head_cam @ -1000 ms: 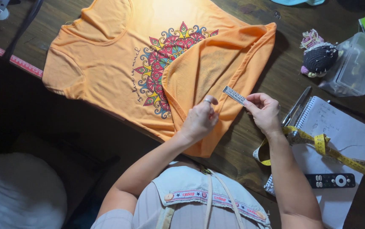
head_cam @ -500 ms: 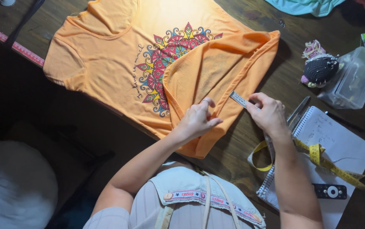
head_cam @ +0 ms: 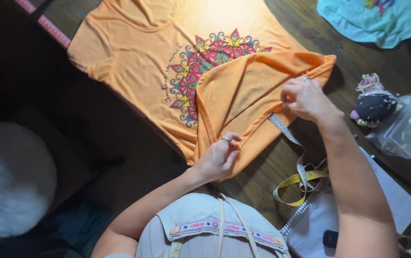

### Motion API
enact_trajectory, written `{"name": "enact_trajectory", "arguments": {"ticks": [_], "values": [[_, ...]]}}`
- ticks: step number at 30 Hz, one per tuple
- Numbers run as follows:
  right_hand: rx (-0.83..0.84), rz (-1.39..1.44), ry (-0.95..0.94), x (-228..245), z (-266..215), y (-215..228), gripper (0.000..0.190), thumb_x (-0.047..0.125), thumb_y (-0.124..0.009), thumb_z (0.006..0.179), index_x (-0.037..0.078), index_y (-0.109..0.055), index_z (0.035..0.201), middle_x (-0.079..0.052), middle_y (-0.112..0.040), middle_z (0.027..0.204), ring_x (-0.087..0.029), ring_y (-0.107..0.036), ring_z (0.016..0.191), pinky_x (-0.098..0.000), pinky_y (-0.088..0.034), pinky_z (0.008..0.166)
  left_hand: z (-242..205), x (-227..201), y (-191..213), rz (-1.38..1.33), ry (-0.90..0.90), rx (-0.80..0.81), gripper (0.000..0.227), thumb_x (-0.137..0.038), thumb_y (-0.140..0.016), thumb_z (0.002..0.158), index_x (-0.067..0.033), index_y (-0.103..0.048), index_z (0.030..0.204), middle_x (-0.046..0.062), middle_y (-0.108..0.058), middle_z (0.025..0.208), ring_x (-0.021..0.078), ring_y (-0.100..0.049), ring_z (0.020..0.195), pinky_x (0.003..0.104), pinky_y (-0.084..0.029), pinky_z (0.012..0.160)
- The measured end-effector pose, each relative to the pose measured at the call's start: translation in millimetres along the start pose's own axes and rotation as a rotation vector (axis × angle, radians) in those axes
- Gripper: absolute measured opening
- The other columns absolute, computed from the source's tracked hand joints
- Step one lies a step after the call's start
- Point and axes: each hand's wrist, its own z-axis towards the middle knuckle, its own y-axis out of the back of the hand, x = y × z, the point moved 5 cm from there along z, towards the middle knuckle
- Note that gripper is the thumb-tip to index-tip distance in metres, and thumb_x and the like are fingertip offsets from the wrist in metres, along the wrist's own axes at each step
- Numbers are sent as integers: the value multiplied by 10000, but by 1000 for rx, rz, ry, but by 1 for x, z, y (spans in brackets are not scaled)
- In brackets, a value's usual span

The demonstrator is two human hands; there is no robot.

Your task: Measuring and pinning a fold on a t-shirt to prepare it for sewing or alteration.

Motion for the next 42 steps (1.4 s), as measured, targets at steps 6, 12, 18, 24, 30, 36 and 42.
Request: {"name": "enact_trajectory", "arguments": {"ticks": [6, 12, 18, 24, 30, 36, 42], "values": [[46, 49, -155, -38, 13, 2, 177, 404, -831, 771, 301, -702, 836, 102, -744, 876, -156, -656, 1076, -409, -302, 1116, 4, -2, 3, 197, -56, -79, 104, -171, -587, 994, -208, -623, 1084, 93, -682, 1048, 426, -726, 826, 518, -623, 706], [-93, 60, -94, -41, 11, -27, 222, 343, -854, 775, 293, -725, 949, 72, -704, 1106, -179, -621, 1184, -501, -281, 1213, 7, -29, 20, 672, 16, -29, 309, -281, -736, 885, -189, -596, 1144, 40, -555, 1112, 432, -712, 602, 574, -639, 612], [-212, 81, -268, -25, -63, -27, 148, 388, -782, 934, 279, -735, 1023, 2, -701, 937, -229, -697, 945, -397, -539, 864, 7, -14, 11, 650, 179, 198, 459, -436, -792, 835, -196, -586, 1168, 73, -580, 982, 497, -728, 734, 593, -628, 721], [-127, 335, -546, 8, -108, -62, 265, 405, -861, 806, 225, -732, 951, 7, -684, 873, -240, -701, 873, -412, -532, 827, 14, -29, 14, 558, 285, 422, 512, -453, -770, 863, -192, -534, 1235, 107, -728, 1037, 386, -744, 994, 550, -587, 899], [-235, 788, -592, 8, -104, -58, 135, 225, -815, 906, 234, -749, 1024, 53, -731, 854, -64, -656, 733, -242, -532, 689, 37, -23, 13, 500, 176, 214, 441, -424, -716, 916, -268, -579, 1305, 83, -605, 1054, 471, -730, 887, 557, -599, 846], [-431, 1221, -363, 33, -77, -8, 136, -20, -676, 998, 31, -676, 1124, -75, -670, 889, -90, -624, 636, -194, -550, 548, 34, 10, -9, -420, 268, 253, 449, -101, -813, 803, -134, -702, 1237, 117, -759, 1149, 279, -711, 1114, 431, -532, 1014], [-471, 1156, -559, 19, -81, -75, 127, 0, -710, 919, 3, -717, 1046, -60, -648, 700, -53, -562, 472, -168, -476, 406, 28, 5, 5, 13, 163, 311, 601, -357, -848, 782, -232, -624, 1326, 63, -738, 1224, 342, -693, 1152, 501, -556, 986]]}}
